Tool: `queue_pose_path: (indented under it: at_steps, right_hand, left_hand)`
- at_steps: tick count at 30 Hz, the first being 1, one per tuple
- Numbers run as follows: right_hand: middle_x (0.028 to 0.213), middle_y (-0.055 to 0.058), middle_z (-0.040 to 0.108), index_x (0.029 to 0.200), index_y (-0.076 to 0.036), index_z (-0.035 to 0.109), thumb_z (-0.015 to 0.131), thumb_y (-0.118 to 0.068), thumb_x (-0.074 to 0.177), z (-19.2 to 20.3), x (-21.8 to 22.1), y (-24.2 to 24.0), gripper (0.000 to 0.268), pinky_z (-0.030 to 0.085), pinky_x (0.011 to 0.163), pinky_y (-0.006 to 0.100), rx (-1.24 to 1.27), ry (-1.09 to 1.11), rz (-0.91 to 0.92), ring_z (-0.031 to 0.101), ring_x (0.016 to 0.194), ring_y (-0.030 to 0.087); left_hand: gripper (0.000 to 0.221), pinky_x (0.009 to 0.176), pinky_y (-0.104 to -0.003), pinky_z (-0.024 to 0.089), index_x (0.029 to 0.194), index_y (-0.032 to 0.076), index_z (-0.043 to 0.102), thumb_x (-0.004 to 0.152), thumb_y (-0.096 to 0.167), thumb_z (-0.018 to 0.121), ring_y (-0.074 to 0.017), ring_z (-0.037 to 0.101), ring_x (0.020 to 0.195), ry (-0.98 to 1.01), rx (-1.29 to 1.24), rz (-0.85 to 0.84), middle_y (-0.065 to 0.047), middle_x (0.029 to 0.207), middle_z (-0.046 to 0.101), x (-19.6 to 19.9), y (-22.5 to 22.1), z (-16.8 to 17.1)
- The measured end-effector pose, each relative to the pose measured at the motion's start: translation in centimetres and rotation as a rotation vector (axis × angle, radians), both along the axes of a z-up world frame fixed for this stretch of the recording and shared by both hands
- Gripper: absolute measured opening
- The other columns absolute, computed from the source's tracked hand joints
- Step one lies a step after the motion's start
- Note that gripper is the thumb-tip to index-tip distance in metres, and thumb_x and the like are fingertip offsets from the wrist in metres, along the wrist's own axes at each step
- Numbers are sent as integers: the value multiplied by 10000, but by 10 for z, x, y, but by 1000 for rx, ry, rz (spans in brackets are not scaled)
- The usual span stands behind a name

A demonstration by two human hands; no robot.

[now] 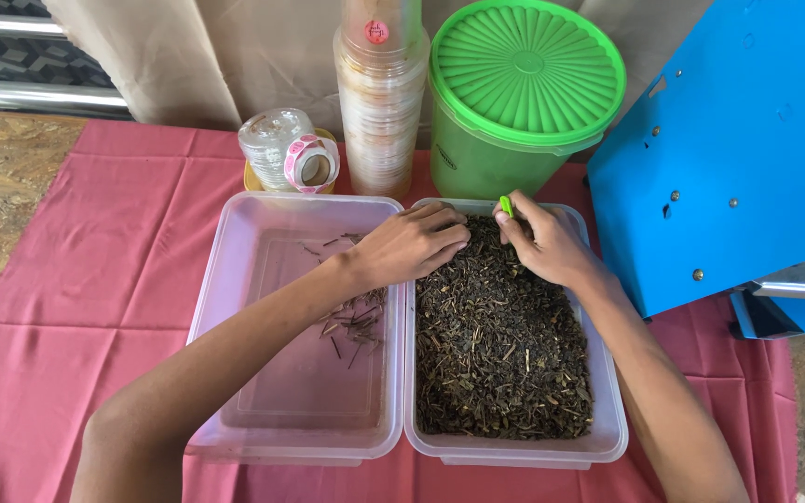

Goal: Sorting through dried tea leaves to remove stems and debris using a spoon and hands

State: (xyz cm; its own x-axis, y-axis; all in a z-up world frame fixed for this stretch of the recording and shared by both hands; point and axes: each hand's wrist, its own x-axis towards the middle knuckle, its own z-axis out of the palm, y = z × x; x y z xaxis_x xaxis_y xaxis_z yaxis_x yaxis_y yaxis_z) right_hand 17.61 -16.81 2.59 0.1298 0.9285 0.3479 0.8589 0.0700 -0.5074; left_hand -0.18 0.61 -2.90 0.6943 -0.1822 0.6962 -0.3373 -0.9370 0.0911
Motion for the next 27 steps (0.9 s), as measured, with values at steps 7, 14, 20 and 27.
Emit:
queue_pose_path:
  at_steps: [7,14,20,27]
  right_hand:
    - [724,137,740,1014,-69,618,543,-107,1060,-2,-1,0,95,521,574,417,15,11,0,661,599,327]
    - [735,165,736,1064,-37,627,523,-78,1059,-2,0,1,112,523,565,422,-3,42,19,661,602,328]
    - [740,180,737,1089,-30,626,529,-69,1052,-4,3,1,110,526,548,419,-3,48,22,672,611,333]
    - [732,175,736,1045,-37,617,541,-85,1051,2,0,1,90,531,574,432,-4,36,26,671,618,341]
  left_hand:
    - [97,794,-397,567,1063,107,664,1013,132,585,-300,660,971,13,-46,-12,-91,1030,669,-2,-2,2]
    - [73,771,-391,567,1011,101,662,1008,137,599,-303,660,933,13,-39,-11,-101,998,663,-3,-3,9]
    - [77,764,-400,565,994,86,653,1013,139,602,-315,661,937,23,-31,-1,-116,1000,661,-7,-7,15]
    - [68,777,-404,561,994,88,651,1007,136,604,-319,661,953,25,-15,6,-115,998,656,-6,-5,11]
